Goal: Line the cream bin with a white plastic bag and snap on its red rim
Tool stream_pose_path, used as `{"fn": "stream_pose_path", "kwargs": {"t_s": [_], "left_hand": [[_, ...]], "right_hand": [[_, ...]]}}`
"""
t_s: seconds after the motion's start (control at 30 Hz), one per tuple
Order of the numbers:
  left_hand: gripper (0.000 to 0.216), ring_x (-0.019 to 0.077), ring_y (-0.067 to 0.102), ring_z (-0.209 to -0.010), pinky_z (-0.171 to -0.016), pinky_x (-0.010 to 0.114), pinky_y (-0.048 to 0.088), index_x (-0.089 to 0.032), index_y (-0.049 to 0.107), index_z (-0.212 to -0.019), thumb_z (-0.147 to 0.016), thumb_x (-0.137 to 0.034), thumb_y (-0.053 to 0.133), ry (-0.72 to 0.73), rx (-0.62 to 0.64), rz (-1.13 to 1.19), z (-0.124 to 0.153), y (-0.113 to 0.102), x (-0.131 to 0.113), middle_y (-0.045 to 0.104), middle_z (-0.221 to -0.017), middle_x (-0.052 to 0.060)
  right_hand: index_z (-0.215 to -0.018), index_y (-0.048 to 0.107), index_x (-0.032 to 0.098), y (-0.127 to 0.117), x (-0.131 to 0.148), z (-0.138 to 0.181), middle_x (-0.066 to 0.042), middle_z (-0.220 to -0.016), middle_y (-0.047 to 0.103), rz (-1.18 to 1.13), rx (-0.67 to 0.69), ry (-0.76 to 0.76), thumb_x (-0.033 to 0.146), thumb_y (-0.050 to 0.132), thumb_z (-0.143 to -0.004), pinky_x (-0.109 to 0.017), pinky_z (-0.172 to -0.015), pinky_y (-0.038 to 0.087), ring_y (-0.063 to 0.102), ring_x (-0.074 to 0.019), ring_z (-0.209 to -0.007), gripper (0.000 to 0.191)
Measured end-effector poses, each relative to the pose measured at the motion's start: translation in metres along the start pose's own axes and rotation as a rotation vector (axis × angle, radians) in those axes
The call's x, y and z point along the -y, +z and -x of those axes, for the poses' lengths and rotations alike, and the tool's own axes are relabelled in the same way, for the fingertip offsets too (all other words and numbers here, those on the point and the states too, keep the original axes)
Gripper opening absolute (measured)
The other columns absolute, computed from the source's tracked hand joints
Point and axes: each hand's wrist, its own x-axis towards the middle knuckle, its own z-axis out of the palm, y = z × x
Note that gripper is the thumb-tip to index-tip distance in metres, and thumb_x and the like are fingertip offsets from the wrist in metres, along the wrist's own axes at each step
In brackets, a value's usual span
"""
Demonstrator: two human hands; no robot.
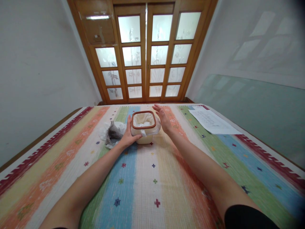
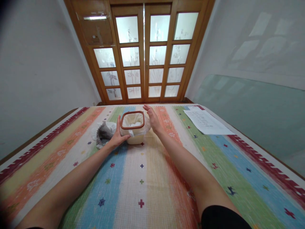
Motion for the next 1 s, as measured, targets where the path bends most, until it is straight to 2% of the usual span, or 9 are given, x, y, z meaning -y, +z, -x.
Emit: {"fn": "stream_pose_path", "kwargs": {"t_s": [0.1,0.2,0.27,0.37,0.5,0.57,0.73,0.9,1.0], "left_hand": [[0.129,0.0357,0.014,-0.161,-0.131,0.055,0.012,-0.029,0.001,-0.167,-0.073,-0.066,0.082,0.099,-0.073,-0.078,-0.001,-0.001,-0.018,0.012,-0.174,0.016],[0.106,0.0369,0.019,-0.160,-0.131,0.057,0.013,-0.028,0.021,-0.165,-0.081,-0.069,0.072,0.183,-0.148,-0.260,-0.006,-0.002,-0.042,0.021,-0.171,0.015],[0.089,0.0377,0.024,-0.157,-0.129,0.058,0.016,-0.028,0.037,-0.159,-0.085,-0.066,0.069,0.207,-0.136,-0.352,-0.011,-0.002,-0.057,0.029,-0.169,0.014],[0.067,0.0376,0.032,-0.154,-0.128,0.057,0.023,-0.028,0.057,-0.145,-0.087,-0.058,0.071,0.192,-0.069,-0.398,-0.017,0.003,-0.071,0.037,-0.164,0.013],[0.044,0.0367,0.038,-0.151,-0.126,0.057,0.027,-0.027,0.070,-0.125,-0.087,-0.047,0.075,0.160,-0.061,-0.456,-0.019,0.011,-0.071,0.045,-0.159,0.012],[0.048,0.0363,0.037,-0.151,-0.126,0.058,0.027,-0.027,0.067,-0.128,-0.084,-0.044,0.078,0.167,-0.088,-0.475,-0.017,0.014,-0.066,0.045,-0.158,0.012],[0.078,0.0345,0.033,-0.155,-0.128,0.057,0.026,-0.029,0.046,-0.150,-0.081,-0.037,0.082,0.198,-0.155,-0.432,-0.012,0.020,-0.053,0.037,-0.164,0.012],[0.118,0.0334,0.019,-0.161,-0.133,0.053,0.016,-0.032,0.010,-0.165,-0.076,-0.037,0.087,0.152,-0.215,-0.264,-0.008,0.026,-0.036,0.018,-0.173,0.013],[0.131,0.0317,0.016,-0.162,-0.133,0.050,0.015,-0.034,-0.002,-0.166,-0.073,-0.037,0.090,0.077,-0.210,-0.141,-0.007,0.027,-0.025,0.012,-0.175,0.011]], "right_hand": [[-0.141,0.057,0.028,0.008,0.010,-0.009,-0.008,-0.151,0.057,-0.031,0.029,0.003,0.073,0.037,-0.098,-0.048,-0.122,0.035,0.050,-0.0224,-0.144,0.066],[-0.129,0.065,0.024,0.019,0.006,-0.010,-0.009,-0.141,0.065,-0.100,0.090,0.093,0.065,0.055,-0.092,-0.047,-0.117,0.043,0.058,-0.0251,-0.134,0.057],[-0.123,0.068,0.023,0.023,0.000,-0.008,-0.007,-0.132,0.069,-0.136,0.108,0.145,0.055,0.061,-0.087,-0.046,-0.112,0.047,0.063,-0.0258,-0.125,0.049],[-0.115,0.070,0.022,0.025,-0.009,-0.004,-0.005,-0.124,0.072,-0.159,0.064,0.154,0.045,0.059,-0.084,-0.045,-0.108,0.049,0.064,-0.0253,-0.118,0.040],[-0.113,0.068,0.022,0.026,-0.018,-0.002,-0.005,-0.120,0.072,-0.172,0.038,0.151,0.040,0.055,-0.083,-0.042,-0.102,0.051,0.066,-0.0244,-0.110,0.038],[-0.114,0.066,0.022,0.027,-0.022,-0.004,-0.004,-0.119,0.072,-0.154,0.047,0.158,0.040,0.051,-0.084,-0.041,-0.098,0.053,0.066,-0.0239,-0.107,0.038],[-0.110,0.062,0.022,0.030,-0.028,-0.007,-0.005,-0.119,0.069,-0.126,0.037,0.163,0.041,0.049,-0.081,-0.041,-0.098,0.053,0.065,-0.0245,-0.109,0.037],[-0.122,0.060,0.023,0.041,-0.027,-0.002,-0.006,-0.124,0.070,-0.393,0.018,0.199,0.056,0.055,-0.085,-0.044,-0.105,0.051,0.065,-0.0257,-0.115,0.050],[-0.119,0.062,0.024,0.049,-0.024,0.004,-0.005,-0.118,0.074,-0.508,-0.041,0.253,0.065,0.057,-0.085,-0.044,-0.107,0.050,0.066,-0.0264,-0.115,0.054]]}}
